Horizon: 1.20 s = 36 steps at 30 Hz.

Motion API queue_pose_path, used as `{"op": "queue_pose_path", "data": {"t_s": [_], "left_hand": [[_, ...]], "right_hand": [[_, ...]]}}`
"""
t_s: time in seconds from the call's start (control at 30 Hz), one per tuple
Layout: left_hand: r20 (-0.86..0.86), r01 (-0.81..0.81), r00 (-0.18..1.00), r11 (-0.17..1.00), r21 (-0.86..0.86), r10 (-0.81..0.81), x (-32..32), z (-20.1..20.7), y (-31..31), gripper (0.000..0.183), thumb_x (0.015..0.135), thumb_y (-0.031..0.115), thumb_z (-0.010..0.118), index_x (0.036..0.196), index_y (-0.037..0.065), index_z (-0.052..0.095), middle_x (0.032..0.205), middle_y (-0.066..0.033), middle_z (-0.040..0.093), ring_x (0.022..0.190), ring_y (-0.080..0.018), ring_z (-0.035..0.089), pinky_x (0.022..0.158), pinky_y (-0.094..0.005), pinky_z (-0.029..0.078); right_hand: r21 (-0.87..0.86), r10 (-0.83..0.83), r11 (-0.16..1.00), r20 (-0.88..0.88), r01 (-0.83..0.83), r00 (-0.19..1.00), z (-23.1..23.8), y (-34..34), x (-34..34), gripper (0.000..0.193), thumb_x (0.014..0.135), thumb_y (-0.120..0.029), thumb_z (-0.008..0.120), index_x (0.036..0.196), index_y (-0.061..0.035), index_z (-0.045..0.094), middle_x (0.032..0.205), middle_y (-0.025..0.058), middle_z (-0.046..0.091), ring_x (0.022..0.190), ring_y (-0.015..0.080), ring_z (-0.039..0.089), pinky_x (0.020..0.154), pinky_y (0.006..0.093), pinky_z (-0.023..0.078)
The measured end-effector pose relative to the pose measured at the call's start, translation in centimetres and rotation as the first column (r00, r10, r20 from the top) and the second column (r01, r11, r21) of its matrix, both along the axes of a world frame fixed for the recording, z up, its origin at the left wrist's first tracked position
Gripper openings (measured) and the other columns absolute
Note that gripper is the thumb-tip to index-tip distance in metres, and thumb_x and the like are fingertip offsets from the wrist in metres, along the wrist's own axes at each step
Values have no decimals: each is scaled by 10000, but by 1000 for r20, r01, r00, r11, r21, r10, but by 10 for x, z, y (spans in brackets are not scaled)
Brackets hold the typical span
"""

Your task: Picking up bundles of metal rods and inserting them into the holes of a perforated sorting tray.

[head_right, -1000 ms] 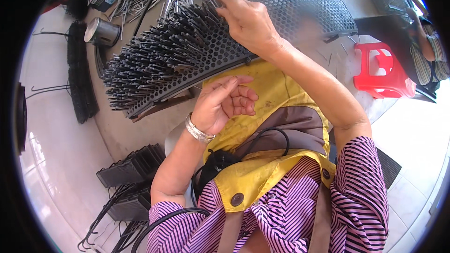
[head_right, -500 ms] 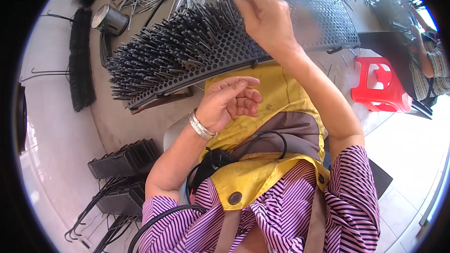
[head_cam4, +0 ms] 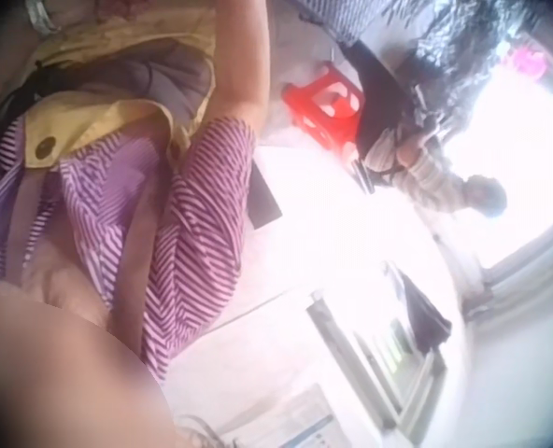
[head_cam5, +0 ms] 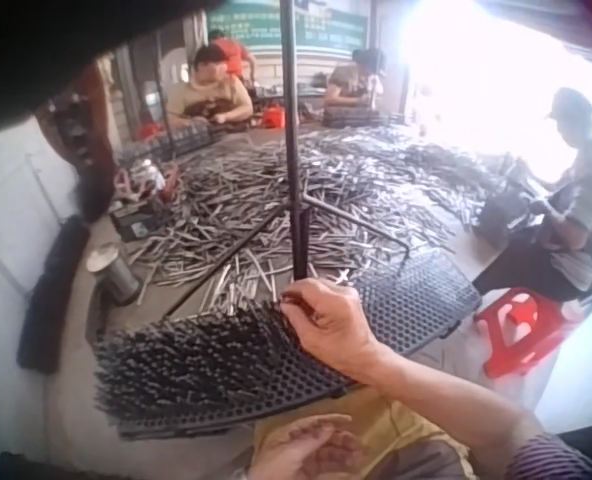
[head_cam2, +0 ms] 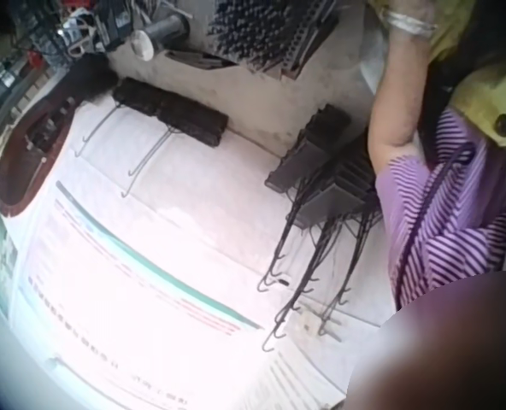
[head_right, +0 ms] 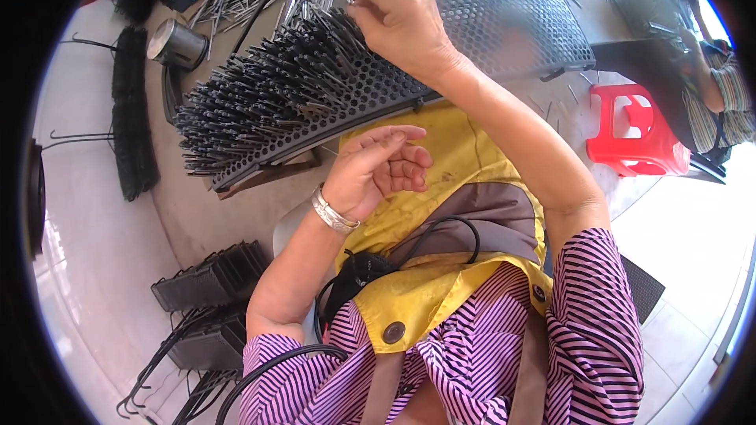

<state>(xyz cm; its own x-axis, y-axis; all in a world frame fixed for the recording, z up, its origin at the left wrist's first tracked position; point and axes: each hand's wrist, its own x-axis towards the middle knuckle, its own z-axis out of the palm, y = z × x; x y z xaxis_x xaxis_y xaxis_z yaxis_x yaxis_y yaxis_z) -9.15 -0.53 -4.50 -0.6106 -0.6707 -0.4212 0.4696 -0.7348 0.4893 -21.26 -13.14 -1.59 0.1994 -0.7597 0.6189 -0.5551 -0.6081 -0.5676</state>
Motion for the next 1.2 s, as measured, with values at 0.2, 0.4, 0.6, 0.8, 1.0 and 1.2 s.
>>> {"op": "queue_pose_path", "data": {"t_s": [0.2, 0.4, 0.6, 0.8, 1.0, 1.2], "left_hand": [[10, 6, 1000, 1000, 7, -6, 0, -2, 0, 298, 849, 237, 527, 1042, 9, 518, 827, -123, 596, 675, -182, 602, 631, -287, 506], [20, 1, 1000, 1000, -6, -1, -1, -4, 1, 295, 880, 206, 464, 1070, -18, 484, 832, -127, 594, 672, -176, 592, 651, -310, 516], [45, -5, 999, 1000, -4, 5, -1, -1, 1, 281, 879, 183, 455, 1065, -26, 484, 834, -131, 594, 676, -178, 593, 652, -316, 517], [29, -1, 1000, 1000, -2, 1, -1, 0, 0, 273, 879, 175, 451, 1060, -27, 486, 834, -133, 597, 682, -184, 595, 658, -320, 515], [20, -8, 1000, 1000, -11, 9, 0, -1, 0, 276, 878, 179, 457, 1060, -27, 486, 839, -133, 598, 688, -187, 597, 658, -321, 514], [0, -2, 1000, 1000, -24, 2, -1, -3, 0, 277, 881, 182, 455, 1064, -24, 484, 852, -135, 597, 697, -189, 597, 661, -326, 514]], "right_hand": [[-87, 24, 996, 119, -14, 993, 6, -10, 1, 126, 724, -105, 611, 810, -13, 607, 708, 129, 606, 621, 268, 596, 562, 308, 463], [-230, 174, 952, -130, -201, 976, 24, -26, 8, 105, 675, -62, 577, 752, 9, 575, 653, 164, 562, 612, 322, 564, 548, 361, 440], [155, 277, 960, -397, -234, 875, 35, -36, 19, 221, 600, -33, 524, 801, 4, 606, 771, 177, 599, 758, 353, 569, 672, 406, 457], [194, 374, 927, -518, -320, 770, 37, -48, 25, 212, 575, -2, 496, 770, 14, 576, 779, 179, 585, 810, 347, 556, 696, 417, 439], [301, 451, 888, -416, -348, 790, 29, -54, 27, 269, 588, 13, 489, 843, 5, 576, 814, 167, 587, 835, 321, 560, 712, 397, 438], [313, 421, 896, -369, -316, 829, 23, -57, 28, 306, 587, 13, 487, 876, 3, 587, 823, 167, 597, 834, 315, 566, 712, 379, 440]]}}
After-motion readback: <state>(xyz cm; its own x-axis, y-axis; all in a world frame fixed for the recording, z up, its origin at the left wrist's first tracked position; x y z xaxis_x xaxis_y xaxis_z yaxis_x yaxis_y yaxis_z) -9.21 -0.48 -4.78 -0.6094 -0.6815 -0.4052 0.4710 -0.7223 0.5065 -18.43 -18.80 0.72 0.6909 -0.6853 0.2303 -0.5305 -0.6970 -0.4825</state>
